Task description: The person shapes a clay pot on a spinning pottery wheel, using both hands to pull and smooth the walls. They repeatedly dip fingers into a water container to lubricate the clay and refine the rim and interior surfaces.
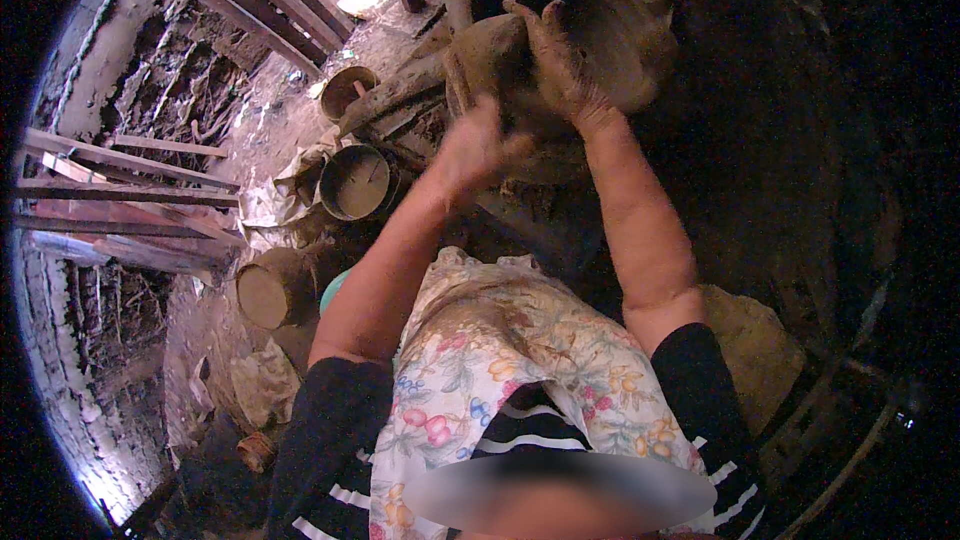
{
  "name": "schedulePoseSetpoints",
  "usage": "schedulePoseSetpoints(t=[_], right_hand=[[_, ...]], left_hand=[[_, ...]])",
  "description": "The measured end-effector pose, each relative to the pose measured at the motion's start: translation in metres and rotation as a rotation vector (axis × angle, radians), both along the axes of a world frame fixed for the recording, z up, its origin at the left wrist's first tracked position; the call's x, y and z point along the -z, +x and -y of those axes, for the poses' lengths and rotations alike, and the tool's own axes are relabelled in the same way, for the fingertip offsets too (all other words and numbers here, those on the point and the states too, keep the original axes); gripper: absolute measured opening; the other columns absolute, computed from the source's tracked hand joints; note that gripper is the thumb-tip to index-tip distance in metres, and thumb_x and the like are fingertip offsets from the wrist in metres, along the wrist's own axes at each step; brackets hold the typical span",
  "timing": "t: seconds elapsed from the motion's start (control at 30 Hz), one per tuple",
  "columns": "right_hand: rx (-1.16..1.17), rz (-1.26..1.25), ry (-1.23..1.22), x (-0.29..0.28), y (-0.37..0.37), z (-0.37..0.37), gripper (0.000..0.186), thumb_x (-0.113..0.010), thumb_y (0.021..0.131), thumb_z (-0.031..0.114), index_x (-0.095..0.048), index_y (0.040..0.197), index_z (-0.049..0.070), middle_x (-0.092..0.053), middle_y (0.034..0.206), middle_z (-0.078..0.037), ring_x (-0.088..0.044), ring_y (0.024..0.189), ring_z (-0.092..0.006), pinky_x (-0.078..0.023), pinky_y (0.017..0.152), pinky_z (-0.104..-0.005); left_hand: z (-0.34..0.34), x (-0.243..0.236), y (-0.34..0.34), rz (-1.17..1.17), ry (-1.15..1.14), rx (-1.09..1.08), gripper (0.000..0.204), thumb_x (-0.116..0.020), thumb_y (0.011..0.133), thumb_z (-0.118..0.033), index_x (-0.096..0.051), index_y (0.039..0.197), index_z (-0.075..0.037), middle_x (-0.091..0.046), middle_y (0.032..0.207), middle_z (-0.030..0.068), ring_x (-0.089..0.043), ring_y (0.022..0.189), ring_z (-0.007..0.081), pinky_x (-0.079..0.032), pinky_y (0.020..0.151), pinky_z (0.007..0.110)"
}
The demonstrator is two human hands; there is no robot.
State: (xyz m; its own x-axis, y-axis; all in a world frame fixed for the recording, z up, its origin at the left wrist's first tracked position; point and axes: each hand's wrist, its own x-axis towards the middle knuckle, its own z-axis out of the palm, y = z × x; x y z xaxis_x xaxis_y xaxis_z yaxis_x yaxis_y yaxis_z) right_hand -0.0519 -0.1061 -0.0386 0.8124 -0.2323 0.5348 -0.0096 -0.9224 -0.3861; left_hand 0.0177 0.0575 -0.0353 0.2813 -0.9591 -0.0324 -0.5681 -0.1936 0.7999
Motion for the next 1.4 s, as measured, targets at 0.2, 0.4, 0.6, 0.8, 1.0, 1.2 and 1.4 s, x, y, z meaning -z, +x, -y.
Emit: schedulePoseSetpoints(t=[0.2, 0.4, 0.6, 0.8, 1.0, 1.2, 1.4], right_hand=[[-0.28, -0.121, 1.346, -0.037, -0.025, -0.004, 0.071, -0.02, 0.092, 0.06, -0.031, 0.139, 0.008, -0.041, 0.136, -0.011, -0.037, 0.125, -0.0226, -0.021, 0.109, -0.0369], [0.184, 0.115, 0.711, -0.038, -0.045, -0.033, 0.068, -0.048, 0.086, 0.056, -0.043, 0.131, 0.006, -0.049, 0.128, -0.013, -0.047, 0.117, -0.0212, -0.034, 0.101, -0.0335], [0.545, 0.157, 0.435, -0.019, -0.043, -0.054, 0.054, -0.077, 0.072, 0.027, -0.052, 0.115, 0.006, -0.065, 0.09, -0.011, -0.062, 0.084, -0.0186, -0.049, 0.074, -0.0305], [0.443, -0.001, 0.5, -0.031, -0.068, -0.029, 0.06, -0.079, 0.067, 0.027, -0.053, 0.117, 0.008, -0.064, 0.092, -0.013, -0.062, 0.088, -0.0211, -0.05, 0.077, -0.0335], [0.538, 0.128, 0.071, -0.032, -0.078, -0.035, 0.061, -0.078, 0.067, 0.028, -0.053, 0.12, 0.01, -0.061, 0.099, -0.016, -0.058, 0.097, -0.0304, -0.047, 0.087, -0.0363], [0.579, 0.009, 0.299, -0.029, -0.088, -0.023, 0.071, -0.079, 0.066, 0.034, -0.048, 0.125, 0.007, -0.055, 0.116, -0.016, -0.053, 0.109, -0.027, -0.043, 0.092, -0.0358], [0.266, 0.702, 0.651, -0.019, -0.103, -0.025, 0.089, -0.079, 0.067, 0.034, -0.031, 0.135, 0.003, -0.04, 0.134, -0.013, -0.039, 0.123, -0.0244, -0.033, 0.102, -0.0367]], left_hand=[[-0.036, 0.039, -0.034, -0.1, -0.05, 0.407, 0.037, -0.058, 0.084, -0.03, -0.06, 0.103, 0.001, -0.064, 0.096, 0.0204, -0.061, 0.092, 0.0315, -0.046, 0.081, 0.039], [-0.08, 0.062, -0.009, -0.39, 0.399, 0.173, 0.034, -0.057, 0.086, -0.032, -0.063, 0.094, 0.001, -0.066, 0.074, 0.0123, -0.064, 0.07, 0.0232, -0.049, 0.069, 0.035], [-0.086, 0.073, -0.023, -0.363, 0.465, 0.239, 0.031, -0.058, 0.086, -0.028, -0.063, 0.096, 0.002, -0.066, 0.08, 0.0152, -0.064, 0.072, 0.0222, -0.049, 0.069, 0.035], [-0.076, 0.079, -0.026, -0.32, 0.267, 0.215, 0.025, -0.055, 0.083, -0.018, -0.063, 0.098, 0.001, -0.066, 0.083, 0.0167, -0.065, 0.074, 0.0253, -0.05, 0.072, 0.035], [-0.077, 0.1, -0.022, -0.417, 0.315, 0.24, 0.024, -0.054, 0.082, -0.015, -0.062, 0.1, 0.0, -0.067, 0.087, 0.0144, -0.065, 0.076, 0.0251, -0.05, 0.07, 0.035], [-0.073, 0.115, -0.036, -0.356, 0.267, 0.35, 0.023, -0.054, 0.08, -0.014, -0.062, 0.097, 0.0, -0.065, 0.081, 0.0172, -0.064, 0.07, 0.0286, -0.05, 0.065, 0.037], [-0.078, 0.11, -0.026, -0.363, 0.237, 0.298, 0.026, -0.054, 0.079, -0.014, -0.061, 0.101, -0.002, -0.064, 0.085, 0.0185, -0.062, 0.078, 0.0342, -0.049, 0.07, 0.039]])
